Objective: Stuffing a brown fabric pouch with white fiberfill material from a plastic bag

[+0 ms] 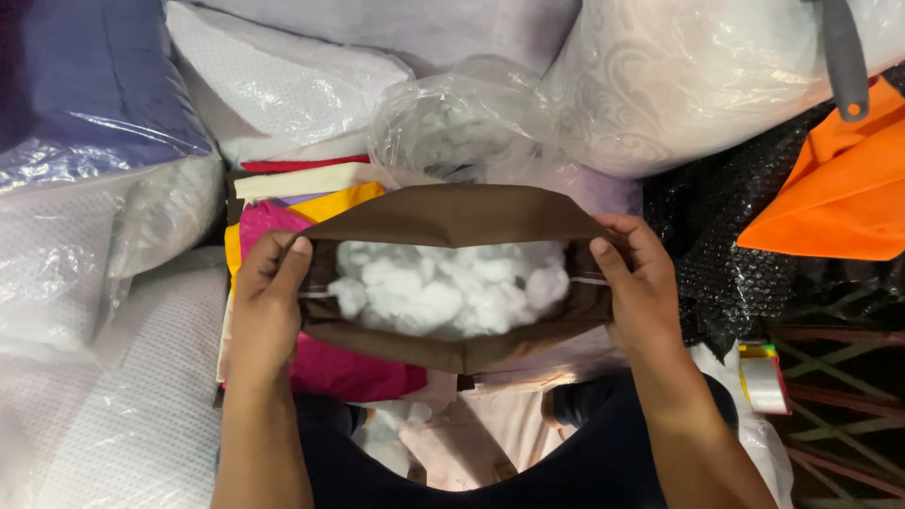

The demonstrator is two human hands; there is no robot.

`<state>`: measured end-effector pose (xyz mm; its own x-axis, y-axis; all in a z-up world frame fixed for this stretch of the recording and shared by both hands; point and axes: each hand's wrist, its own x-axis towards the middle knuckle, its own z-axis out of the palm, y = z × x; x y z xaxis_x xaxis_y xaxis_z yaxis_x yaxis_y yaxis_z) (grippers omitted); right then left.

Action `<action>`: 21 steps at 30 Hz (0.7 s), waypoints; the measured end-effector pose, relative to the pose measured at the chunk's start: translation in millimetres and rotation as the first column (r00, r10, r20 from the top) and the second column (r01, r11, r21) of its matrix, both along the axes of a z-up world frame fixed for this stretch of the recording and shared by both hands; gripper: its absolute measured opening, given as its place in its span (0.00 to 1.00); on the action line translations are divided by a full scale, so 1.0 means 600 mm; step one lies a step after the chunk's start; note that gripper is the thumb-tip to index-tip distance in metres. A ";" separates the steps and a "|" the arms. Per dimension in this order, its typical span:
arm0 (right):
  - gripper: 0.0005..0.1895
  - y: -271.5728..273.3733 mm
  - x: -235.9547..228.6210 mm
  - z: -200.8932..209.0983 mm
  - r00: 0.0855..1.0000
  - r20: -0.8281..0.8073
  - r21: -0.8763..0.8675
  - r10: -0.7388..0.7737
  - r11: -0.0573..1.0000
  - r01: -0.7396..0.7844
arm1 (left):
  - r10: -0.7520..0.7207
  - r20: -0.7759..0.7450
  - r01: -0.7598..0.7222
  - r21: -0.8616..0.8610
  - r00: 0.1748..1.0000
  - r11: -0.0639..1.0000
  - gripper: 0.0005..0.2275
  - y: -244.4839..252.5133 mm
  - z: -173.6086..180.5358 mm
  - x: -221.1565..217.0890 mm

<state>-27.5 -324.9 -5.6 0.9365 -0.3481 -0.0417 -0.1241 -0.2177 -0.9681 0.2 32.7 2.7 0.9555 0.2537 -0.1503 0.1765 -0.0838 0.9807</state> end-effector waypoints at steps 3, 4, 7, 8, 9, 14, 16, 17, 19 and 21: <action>0.13 -0.007 0.012 -0.040 0.998 -0.027 -0.246 0.060 0.967 -0.065 | -0.036 -0.063 0.031 -0.066 0.997 0.997 0.09 0.009 -0.017 0.006; 0.13 -0.005 0.010 -0.058 0.998 -0.029 -0.249 0.056 0.967 -0.061 | -0.040 -0.064 0.035 -0.069 0.997 0.997 0.09 0.009 -0.021 0.008; 0.10 0.000 0.010 -0.084 0.965 -0.162 -0.183 0.207 0.955 -0.235 | -0.190 -0.202 0.225 0.166 0.961 0.960 0.11 0.005 -0.021 0.016; 0.10 0.002 0.008 -0.076 0.964 -0.177 -0.177 0.198 0.957 -0.229 | -0.203 -0.258 0.273 0.275 0.945 0.922 0.13 0.002 -0.014 0.016; 0.10 0.005 0.003 -0.070 0.962 -0.197 -0.171 0.190 0.959 -0.225 | -0.205 -0.318 0.322 0.375 0.926 0.870 0.16 -0.001 -0.009 0.012; 0.15 -0.026 0.012 -0.072 0.946 -0.282 -0.237 0.160 0.944 -0.230 | -0.202 -0.217 0.269 0.349 0.955 0.898 0.14 -0.011 -0.023 0.011; 0.19 -0.026 0.032 -0.044 0.939 -0.317 -0.298 0.136 0.925 -0.235 | -0.206 -0.189 0.260 0.331 0.960 0.907 0.13 -0.019 -0.009 0.016; 0.22 -0.022 0.045 -0.029 0.959 -0.265 -0.333 0.098 0.924 -0.186 | -0.218 -0.175 0.266 0.329 0.960 0.906 0.13 -0.022 -0.003 0.016; 0.24 -0.019 0.084 -0.024 0.975 -0.213 -0.368 0.063 0.919 -0.140 | -0.227 -0.162 0.269 0.323 0.960 0.907 0.14 -0.025 0.013 0.019; 0.12 -0.018 0.140 -0.045 0.968 -0.129 -0.380 0.217 0.890 -0.250 | -0.293 -0.200 0.340 0.271 0.935 0.901 0.17 -0.025 0.032 0.026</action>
<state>56.6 -335.5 -32.3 0.9920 -0.1235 -0.0270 -0.0971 -0.6083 -0.7878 15.6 17.6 21.7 0.9645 -0.0029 -0.2641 0.2356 -0.4421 0.8655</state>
